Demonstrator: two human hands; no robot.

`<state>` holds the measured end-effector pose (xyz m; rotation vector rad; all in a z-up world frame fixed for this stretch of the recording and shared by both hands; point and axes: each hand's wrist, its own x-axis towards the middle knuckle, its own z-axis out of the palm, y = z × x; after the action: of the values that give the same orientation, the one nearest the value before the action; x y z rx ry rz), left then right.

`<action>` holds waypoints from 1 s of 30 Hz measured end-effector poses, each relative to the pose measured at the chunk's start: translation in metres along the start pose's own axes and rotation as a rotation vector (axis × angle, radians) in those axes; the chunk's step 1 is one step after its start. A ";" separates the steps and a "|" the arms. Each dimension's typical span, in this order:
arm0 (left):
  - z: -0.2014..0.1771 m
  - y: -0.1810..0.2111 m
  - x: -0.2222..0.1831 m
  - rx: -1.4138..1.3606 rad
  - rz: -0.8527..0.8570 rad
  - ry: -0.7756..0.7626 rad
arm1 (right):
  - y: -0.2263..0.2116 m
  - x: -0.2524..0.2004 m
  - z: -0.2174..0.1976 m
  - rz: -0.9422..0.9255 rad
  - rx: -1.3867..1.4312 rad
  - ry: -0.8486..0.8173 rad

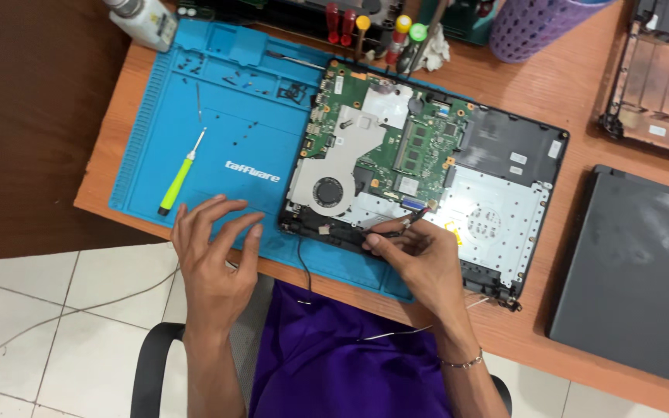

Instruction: The person works on the internal components of a laptop, handling small cables and connectors inside the chassis by hand.

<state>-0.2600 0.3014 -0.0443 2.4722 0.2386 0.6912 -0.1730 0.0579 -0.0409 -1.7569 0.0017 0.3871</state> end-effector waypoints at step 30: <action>0.011 -0.008 0.004 -0.024 0.021 -0.005 | -0.005 -0.003 0.011 0.039 -0.152 0.048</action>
<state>-0.2511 0.3043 -0.0551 2.4567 0.2024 0.6928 -0.1778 0.0684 -0.0372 -1.9179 0.0419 0.3813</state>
